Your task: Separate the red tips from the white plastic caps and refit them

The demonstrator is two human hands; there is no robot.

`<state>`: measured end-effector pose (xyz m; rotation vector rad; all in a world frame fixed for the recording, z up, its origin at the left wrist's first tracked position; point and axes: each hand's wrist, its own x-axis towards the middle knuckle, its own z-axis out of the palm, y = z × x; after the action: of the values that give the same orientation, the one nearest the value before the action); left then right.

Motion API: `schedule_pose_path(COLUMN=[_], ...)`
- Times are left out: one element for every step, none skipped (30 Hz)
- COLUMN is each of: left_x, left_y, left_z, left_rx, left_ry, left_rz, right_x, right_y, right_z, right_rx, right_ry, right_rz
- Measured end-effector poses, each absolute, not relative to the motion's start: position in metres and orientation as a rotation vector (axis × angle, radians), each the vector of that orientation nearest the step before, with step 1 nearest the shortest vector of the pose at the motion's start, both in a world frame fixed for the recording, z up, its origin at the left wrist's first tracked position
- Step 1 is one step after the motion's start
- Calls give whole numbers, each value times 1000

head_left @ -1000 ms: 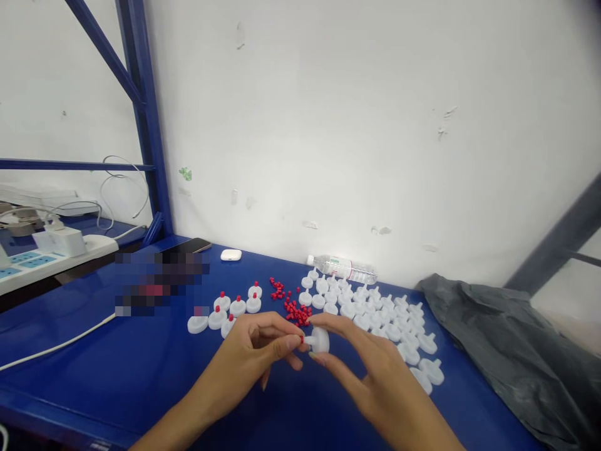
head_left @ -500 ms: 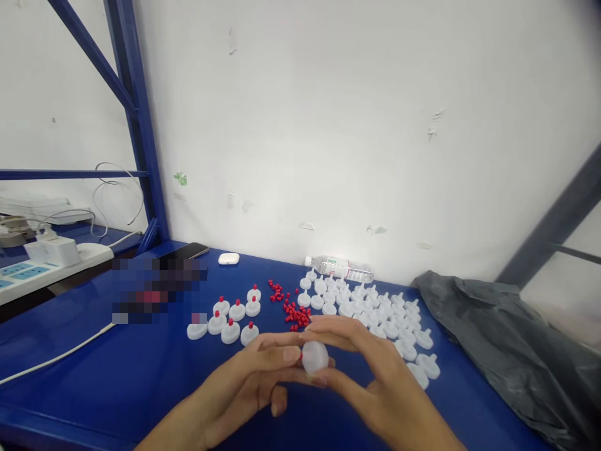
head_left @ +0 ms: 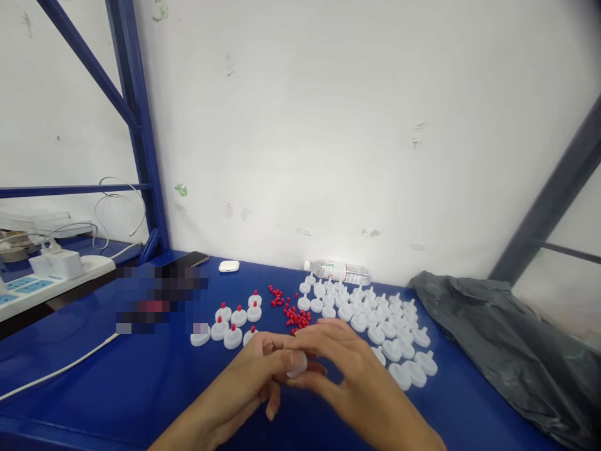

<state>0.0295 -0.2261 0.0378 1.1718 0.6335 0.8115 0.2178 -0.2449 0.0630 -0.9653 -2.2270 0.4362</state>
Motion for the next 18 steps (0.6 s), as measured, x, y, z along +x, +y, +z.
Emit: schedule_pose_path(left_x=[29,29,29,30,30,31,31,31,31,31,30,28,26,24,22,20,18,16], left_y=[-226,-225,-225,-224,-222,-220,-218,-216,-215,-213,-212,-212,-212,-213,-213,-213,-212,-211], left_z=[39,39,40,40,39,37,34,31,28,25,23,21,20,19,19,19,19,19], left_rx=[1187,1206,1229,1245,1247,1236,1220,1216,1241,1306,1415,1558,1715,1862,1986,2082,2149,2189], left_ry=[633,627,622,625,642,671,712,756,805,864,941,1037,1143,1250,1344,1410,1449,1469], left_rz=[816,812,806,798,788,781,780,791,810,831,855,877,889,889,878,866,859,853], right_x=[218,218,218,218,218,218,218,218,219,220,223,227,232,239,248,257,267,278], right_y=[-244,-244,-243,-243,-242,-241,-241,-240,-240,-240,-239,-239,-238,-236,-235,-233,-231,-229], right_z=[63,63,62,61,60,59,57,56,55,55,55,56,57,58,58,58,56,54], right_rx=[-957,-950,-948,-951,-956,-960,-965,-979,-995,-1016,-1041,-1071,-1109,-1152,-1202,-1258,-1314,-1377], right_ry=[-2240,-2254,-2266,-2277,-2289,-2304,-2316,-2324,-2329,-2330,-2328,-2325,-2318,-2305,-2285,-2257,-2231,-2209], right_rz=[420,398,373,349,327,306,286,269,254,241,229,216,194,162,121,73,29,-4])
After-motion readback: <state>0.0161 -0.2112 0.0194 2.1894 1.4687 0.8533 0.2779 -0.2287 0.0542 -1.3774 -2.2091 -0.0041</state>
